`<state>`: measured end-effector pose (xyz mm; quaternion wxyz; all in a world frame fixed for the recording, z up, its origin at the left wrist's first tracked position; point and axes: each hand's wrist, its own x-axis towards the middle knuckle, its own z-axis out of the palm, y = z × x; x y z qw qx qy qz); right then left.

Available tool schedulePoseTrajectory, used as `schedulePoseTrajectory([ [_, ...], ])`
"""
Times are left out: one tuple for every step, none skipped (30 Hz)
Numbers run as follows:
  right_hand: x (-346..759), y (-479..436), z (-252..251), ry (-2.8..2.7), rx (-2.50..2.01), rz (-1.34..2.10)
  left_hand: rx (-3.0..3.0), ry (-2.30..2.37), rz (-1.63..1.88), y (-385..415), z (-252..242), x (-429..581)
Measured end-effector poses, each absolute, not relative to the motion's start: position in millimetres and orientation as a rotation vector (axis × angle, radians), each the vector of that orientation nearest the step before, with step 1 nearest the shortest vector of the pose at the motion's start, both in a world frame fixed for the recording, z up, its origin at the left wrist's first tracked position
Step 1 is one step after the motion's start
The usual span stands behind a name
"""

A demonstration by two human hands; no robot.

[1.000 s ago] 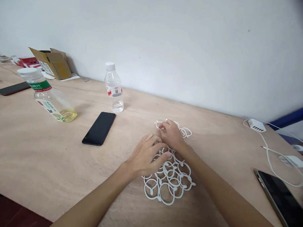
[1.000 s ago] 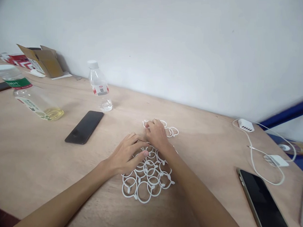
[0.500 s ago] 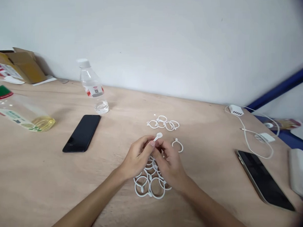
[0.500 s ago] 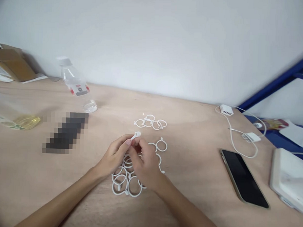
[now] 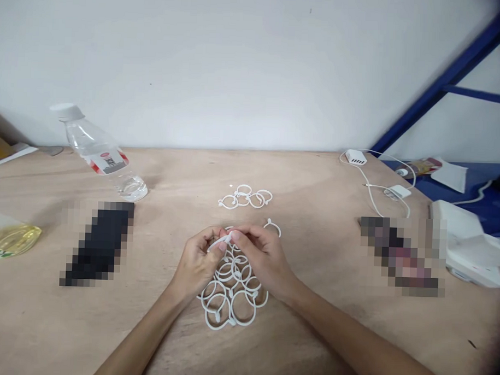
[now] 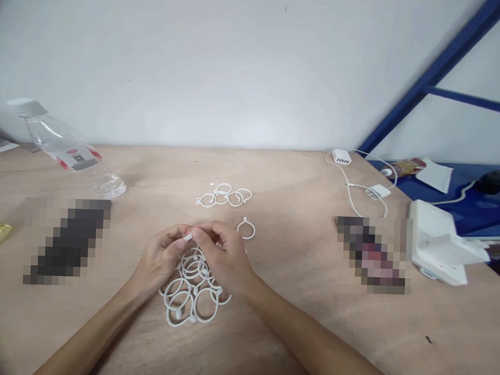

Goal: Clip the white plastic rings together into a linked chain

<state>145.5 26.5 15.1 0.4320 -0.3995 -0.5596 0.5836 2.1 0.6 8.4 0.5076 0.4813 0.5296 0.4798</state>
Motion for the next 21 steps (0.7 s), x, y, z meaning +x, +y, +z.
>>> schedulePoseTrajectory([
  [144, 26, 16, -1.38, -1.001, 1.473, 1.18, 1.308, 1.141, 0, 9, 3],
  [143, 25, 17, -1.357, -1.005, 1.498, 1.205, 1.36, 1.123, -1, 11, 3],
  [142, 24, 18, -1.324, -1.003, 1.528, 1.244, 1.418, 1.098, -3, 12, 3],
  [141, 23, 18, -1.297, -0.994, 1.551, 1.28, 1.468, 1.075, -3, 13, 3],
  [141, 23, 18, -1.283, -0.987, 1.564, 1.306, 1.507, 1.053, -4, 13, 2],
  [140, 23, 18, -1.277, -0.983, 1.568, 1.328, 1.539, 1.025, -4, 13, 1],
  [140, 24, 17, -1.284, -0.986, 1.577, 1.353, 1.556, 1.005, -4, 12, -1],
  [140, 26, 16, -1.303, -0.994, 1.584, 1.386, 1.571, 0.991, -4, 11, -3],
  [141, 28, 15, -1.338, -1.001, 1.579, 1.43, 1.591, 0.992, -3, 9, -4],
  [143, 32, 15, -1.394, -1.008, 1.549, 1.482, 1.616, 0.993, -3, 7, -5],
  [145, 36, 14, -1.472, -1.022, 1.483, 1.544, 1.645, 1.004, -2, 6, -6],
  [148, 42, 13, -1.575, -1.051, 1.37, 1.617, 1.671, 1.015, -2, 4, -6],
  [151, 49, 12, -1.678, -1.082, 1.228, 1.702, 1.685, 1.02, -2, 4, -6],
  [153, 57, 10, -1.779, -1.136, 1.063, 1.799, 1.681, 1.026, -2, 3, -6],
  [156, 67, 9, -1.871, -1.205, 0.892, 1.898, 1.656, 1.008, -1, 2, -5],
  [157, 76, 7, -1.885, -1.224, 0.839, 2.01, 1.601, 0.98, -1, 2, -5],
  [157, 87, 4, -1.898, -1.223, 0.812, 2.107, 1.561, 0.96, -2, 2, -4],
  [156, 96, 2, -1.918, -1.22, 0.785, 2.172, 1.547, 0.922, -2, 1, -3],
  [153, 105, 0, -1.944, -1.213, 0.757, 2.212, 1.541, 0.881, -2, 1, -3],
  [150, 112, -2, -1.977, -1.2, 0.735, 2.228, 1.547, 0.86, -3, 1, -3],
  [145, 117, -3, -2.011, -1.19, 0.714, 2.232, 1.551, 0.86, -3, 1, -2],
])
